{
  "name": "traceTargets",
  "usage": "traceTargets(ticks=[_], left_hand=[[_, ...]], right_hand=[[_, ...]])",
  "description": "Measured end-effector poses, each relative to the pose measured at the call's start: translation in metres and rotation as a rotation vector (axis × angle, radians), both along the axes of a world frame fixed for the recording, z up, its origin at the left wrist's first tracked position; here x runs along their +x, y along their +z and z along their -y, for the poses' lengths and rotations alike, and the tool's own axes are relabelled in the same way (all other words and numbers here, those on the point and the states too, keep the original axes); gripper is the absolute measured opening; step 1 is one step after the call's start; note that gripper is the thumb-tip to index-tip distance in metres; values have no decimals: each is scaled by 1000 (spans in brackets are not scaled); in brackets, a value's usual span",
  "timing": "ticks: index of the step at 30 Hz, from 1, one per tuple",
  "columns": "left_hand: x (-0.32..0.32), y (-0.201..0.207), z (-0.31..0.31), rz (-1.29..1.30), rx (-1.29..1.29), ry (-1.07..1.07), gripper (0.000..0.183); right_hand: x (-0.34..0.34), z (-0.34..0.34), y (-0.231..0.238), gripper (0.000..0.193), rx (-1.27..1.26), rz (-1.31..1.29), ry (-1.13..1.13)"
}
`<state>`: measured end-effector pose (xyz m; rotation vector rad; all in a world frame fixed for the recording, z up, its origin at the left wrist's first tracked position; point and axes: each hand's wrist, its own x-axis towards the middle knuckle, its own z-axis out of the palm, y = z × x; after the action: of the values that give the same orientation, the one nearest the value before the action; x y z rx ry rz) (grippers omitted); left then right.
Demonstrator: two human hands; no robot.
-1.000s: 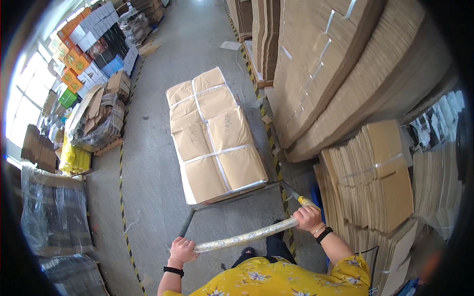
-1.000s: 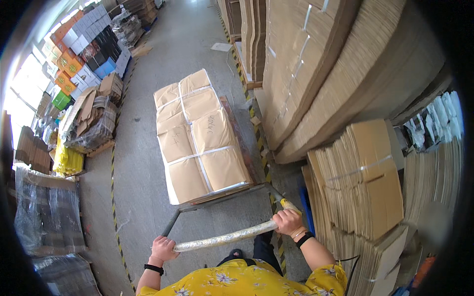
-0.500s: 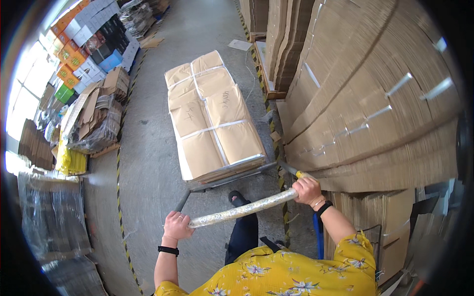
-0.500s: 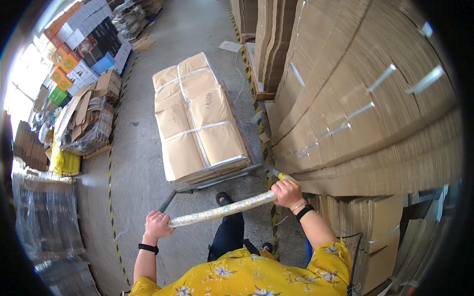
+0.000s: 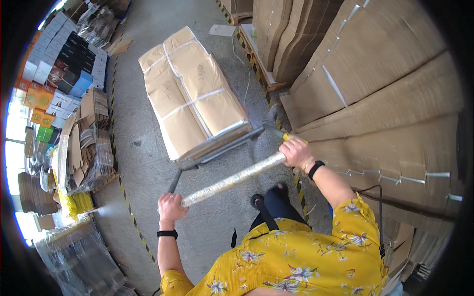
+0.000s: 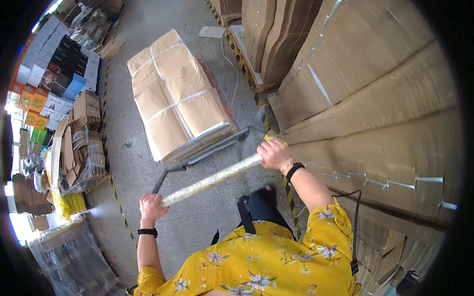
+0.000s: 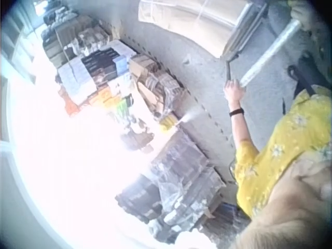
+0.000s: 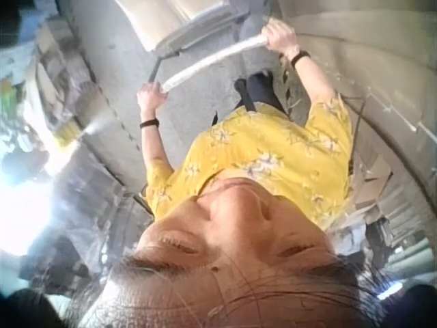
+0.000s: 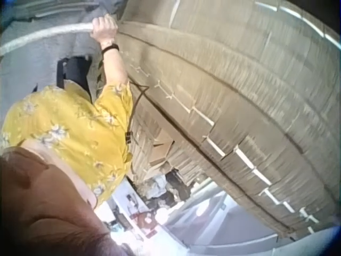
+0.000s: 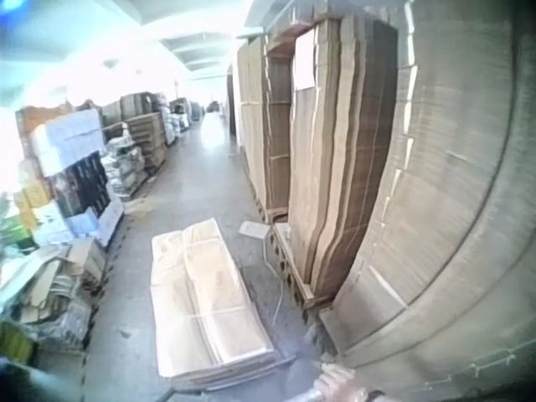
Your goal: The person transfers a plastic-wrapped bundle and several brown paper packages from a pallet onto a cart. They then push the cart through the warehouse, stopping briefly to rearrange the packages before continuing toward an elevator.
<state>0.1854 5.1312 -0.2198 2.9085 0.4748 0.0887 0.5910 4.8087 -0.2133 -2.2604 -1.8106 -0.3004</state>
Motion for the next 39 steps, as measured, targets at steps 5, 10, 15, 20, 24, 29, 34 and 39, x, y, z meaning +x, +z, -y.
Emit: traceTargets(ticks=[5,10,15,20,24,29,34,39], left_hand=[[65,-9,-128,-5,-23,-19,27],[134,-19,-247,-80,2,22,26],[194,-41,-365,-251,-68,120,25],[266,-44,-477,-337,-88,98,24],[326,-56,-568,-395,-82,81,24],[398,-67,-675,-477,-101,73,26],[469,-80,-779,-510,-116,31,28],[542,-91,-882,-526,-68,1,28]], right_hand=[[54,-121,-10,20,46,-1,7],[110,-238,-27,24,32,-7,-12],[164,-352,-38,26,-48,-28,-63],[222,-456,-51,23,-147,-85,-98],[273,-545,-54,19,-293,-220,-151],[347,-660,-53,21,-603,-246,-183],[413,-745,-77,28,-567,-223,-84],[482,-842,-89,29,-383,-277,-37]])
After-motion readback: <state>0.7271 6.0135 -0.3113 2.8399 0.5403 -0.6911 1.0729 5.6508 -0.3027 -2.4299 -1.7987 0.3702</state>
